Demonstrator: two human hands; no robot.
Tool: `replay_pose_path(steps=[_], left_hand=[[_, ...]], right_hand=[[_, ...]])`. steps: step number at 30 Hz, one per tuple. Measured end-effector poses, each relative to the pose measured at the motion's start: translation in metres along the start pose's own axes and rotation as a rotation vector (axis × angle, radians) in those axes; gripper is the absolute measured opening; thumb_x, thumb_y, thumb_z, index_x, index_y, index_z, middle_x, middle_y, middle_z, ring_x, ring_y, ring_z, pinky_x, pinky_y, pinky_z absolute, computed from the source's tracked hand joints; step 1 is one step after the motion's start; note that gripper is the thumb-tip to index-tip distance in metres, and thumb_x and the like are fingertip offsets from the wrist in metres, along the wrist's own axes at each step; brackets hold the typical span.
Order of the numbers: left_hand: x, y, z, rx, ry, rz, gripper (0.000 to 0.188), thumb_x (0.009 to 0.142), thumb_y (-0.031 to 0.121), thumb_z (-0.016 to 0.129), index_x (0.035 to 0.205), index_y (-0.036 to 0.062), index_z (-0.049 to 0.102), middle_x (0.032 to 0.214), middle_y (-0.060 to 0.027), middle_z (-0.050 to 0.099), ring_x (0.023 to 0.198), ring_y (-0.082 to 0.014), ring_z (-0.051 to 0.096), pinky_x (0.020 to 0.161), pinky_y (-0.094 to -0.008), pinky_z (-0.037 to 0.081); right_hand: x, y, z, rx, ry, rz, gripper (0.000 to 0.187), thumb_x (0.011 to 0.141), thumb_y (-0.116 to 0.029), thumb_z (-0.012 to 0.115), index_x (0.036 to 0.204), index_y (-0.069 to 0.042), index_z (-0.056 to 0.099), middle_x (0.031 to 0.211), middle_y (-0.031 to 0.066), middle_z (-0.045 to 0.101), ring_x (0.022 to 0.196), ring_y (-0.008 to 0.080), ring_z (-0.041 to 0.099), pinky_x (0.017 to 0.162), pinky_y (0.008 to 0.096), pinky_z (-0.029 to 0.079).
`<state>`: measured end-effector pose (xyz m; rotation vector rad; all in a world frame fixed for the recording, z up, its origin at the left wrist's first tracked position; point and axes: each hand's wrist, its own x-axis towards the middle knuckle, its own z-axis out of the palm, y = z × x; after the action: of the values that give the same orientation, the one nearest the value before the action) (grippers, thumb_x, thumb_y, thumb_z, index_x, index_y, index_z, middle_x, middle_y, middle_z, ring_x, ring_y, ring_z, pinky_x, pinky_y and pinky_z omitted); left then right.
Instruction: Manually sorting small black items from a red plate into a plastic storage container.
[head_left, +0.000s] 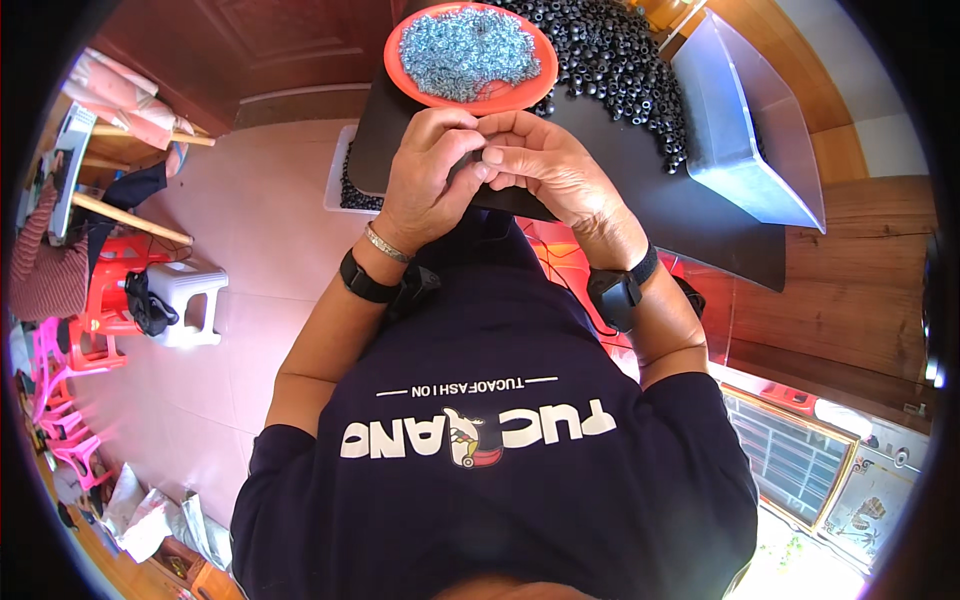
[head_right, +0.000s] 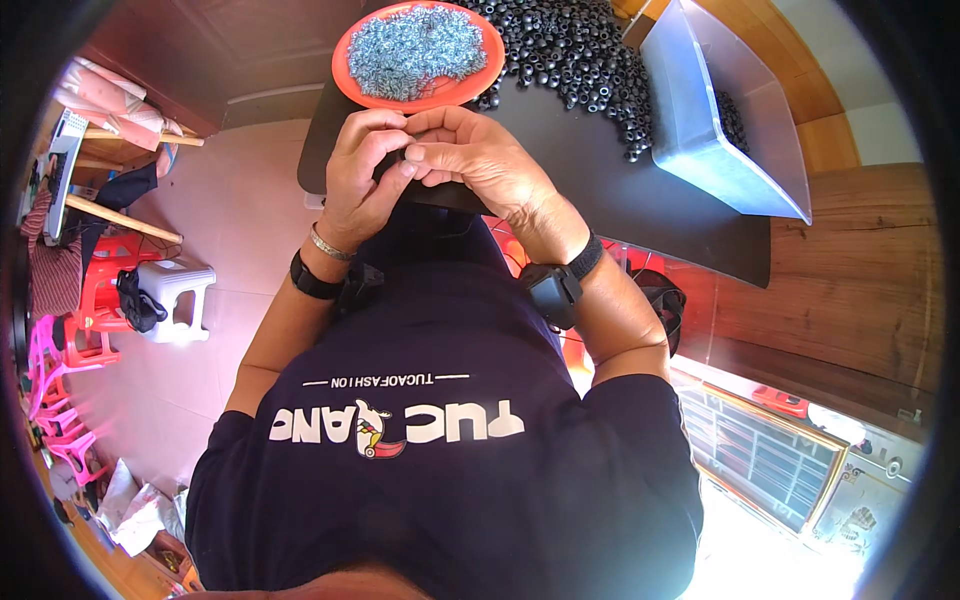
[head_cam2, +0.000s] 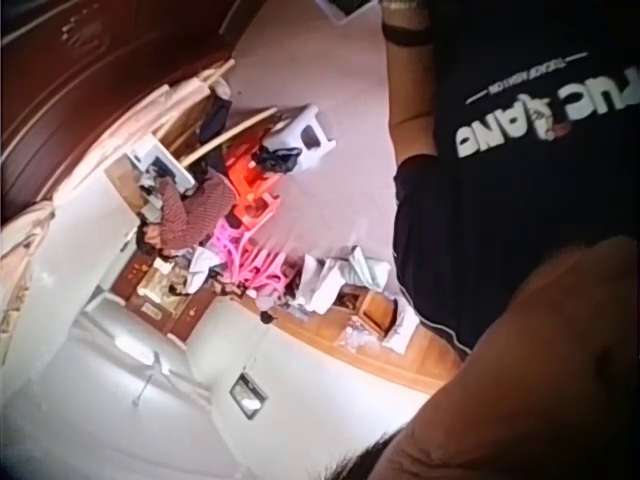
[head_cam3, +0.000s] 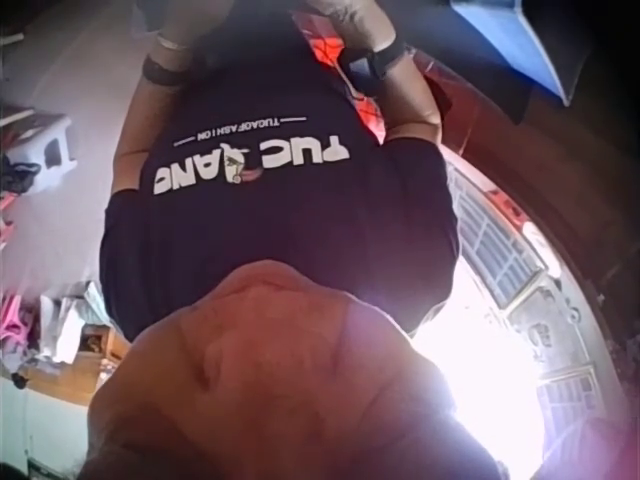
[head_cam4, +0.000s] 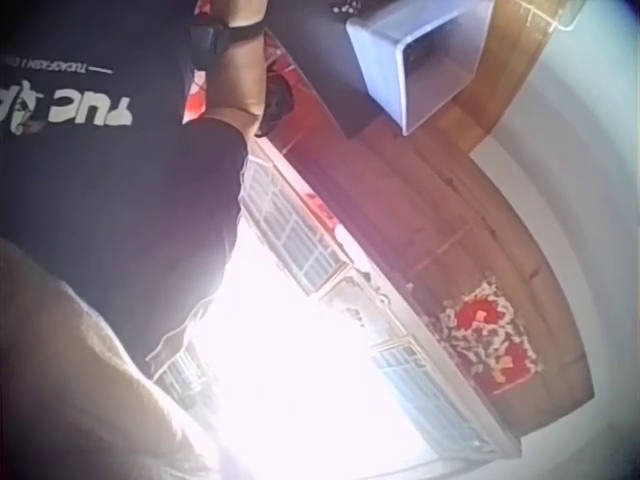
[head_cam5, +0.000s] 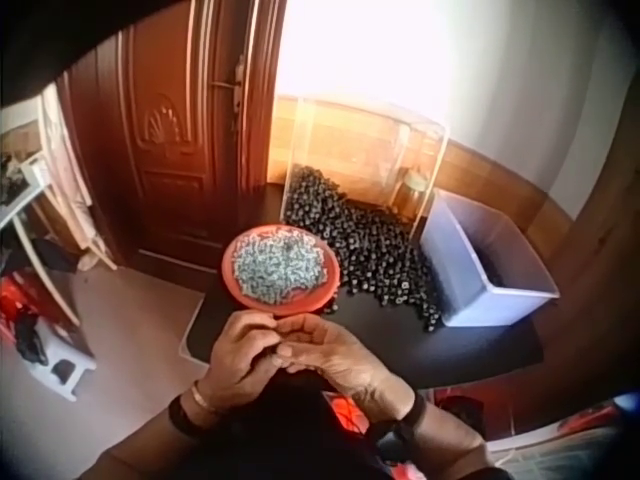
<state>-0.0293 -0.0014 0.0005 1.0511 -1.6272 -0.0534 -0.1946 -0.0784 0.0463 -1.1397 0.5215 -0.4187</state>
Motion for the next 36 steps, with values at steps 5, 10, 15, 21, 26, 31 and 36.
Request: replay_pose_path(steps=[5,10,15,21,26,31,36], left_hand=[[0.002,0.004,0.000,-0.051,0.068,-0.058,0.026,0.076,0.004,0.067,0.101,0.0026,0.060,0.103,-0.0132,0.059,0.094,-0.0314,0.057,0.083,-0.0378,0.047],[0.004,0.003,-0.002,-0.043,0.004,-0.044,0.025,0.075,0.004,0.067,0.100,0.0027,0.061,0.100,-0.0130,0.060,0.092,-0.0312,0.058,0.082,-0.0374,0.047],[0.001,0.002,-0.003,-0.043,-0.001,-0.064,0.022,0.075,0.003,0.066,0.097,0.0031,0.061,0.098,-0.0128,0.060,0.090,-0.0309,0.058,0.079,-0.0369,0.048],[0.002,0.003,-0.002,-0.041,0.003,-0.059,0.020,0.075,0.003,0.066,0.094,0.0026,0.061,0.095,-0.0127,0.060,0.088,-0.0305,0.058,0.078,-0.0366,0.048],[0.002,0.002,-0.002,-0.059,0.008,-0.065,0.019,0.075,0.003,0.066,0.093,0.0023,0.061,0.094,-0.0126,0.060,0.087,-0.0303,0.059,0.078,-0.0366,0.048],[0.003,0.001,-0.002,-0.072,0.004,-0.061,0.018,0.075,0.002,0.066,0.093,0.0021,0.060,0.093,-0.0125,0.060,0.086,-0.0299,0.059,0.077,-0.0364,0.048],[0.002,0.003,-0.003,-0.075,0.005,-0.081,0.017,0.075,0.002,0.065,0.092,0.0022,0.060,0.092,-0.0126,0.060,0.086,-0.0298,0.059,0.076,-0.0365,0.048]], right_hand=[[-0.015,-0.036,-0.013,-0.283,0.192,-0.272,0.023,0.090,-0.011,0.066,0.109,0.001,0.062,0.089,0.0064,0.068,0.077,0.0113,0.062,0.074,0.0239,0.051],[-0.057,-0.135,-0.064,-1.182,1.025,-0.771,0.022,0.088,-0.021,0.067,0.104,-0.006,0.071,0.093,0.0069,0.072,0.087,0.0141,0.067,0.081,0.0265,0.050],[-0.088,-0.192,-0.125,-1.631,1.373,-0.666,0.026,0.085,-0.031,0.069,0.104,-0.013,0.073,0.094,0.0043,0.073,0.090,0.0180,0.068,0.084,0.0301,0.051],[-0.062,-0.147,-0.108,-1.572,1.064,-0.783,0.017,0.086,-0.020,0.070,0.098,-0.009,0.073,0.088,0.0060,0.073,0.077,0.0150,0.069,0.071,0.0271,0.053],[-0.029,-0.085,-0.119,-1.658,0.716,-0.297,0.018,0.083,-0.025,0.064,0.092,-0.011,0.071,0.087,0.0123,0.071,0.080,0.0282,0.068,0.074,0.0380,0.053],[-0.014,-0.060,-0.139,-1.707,0.644,-0.160,0.019,0.081,-0.029,0.062,0.089,-0.014,0.071,0.087,0.0127,0.069,0.084,0.0340,0.066,0.078,0.0442,0.052],[-0.004,-0.054,-0.135,-1.746,0.596,-0.144,0.021,0.083,-0.028,0.067,0.094,-0.012,0.072,0.089,0.0097,0.065,0.086,0.0292,0.065,0.078,0.0396,0.051]])
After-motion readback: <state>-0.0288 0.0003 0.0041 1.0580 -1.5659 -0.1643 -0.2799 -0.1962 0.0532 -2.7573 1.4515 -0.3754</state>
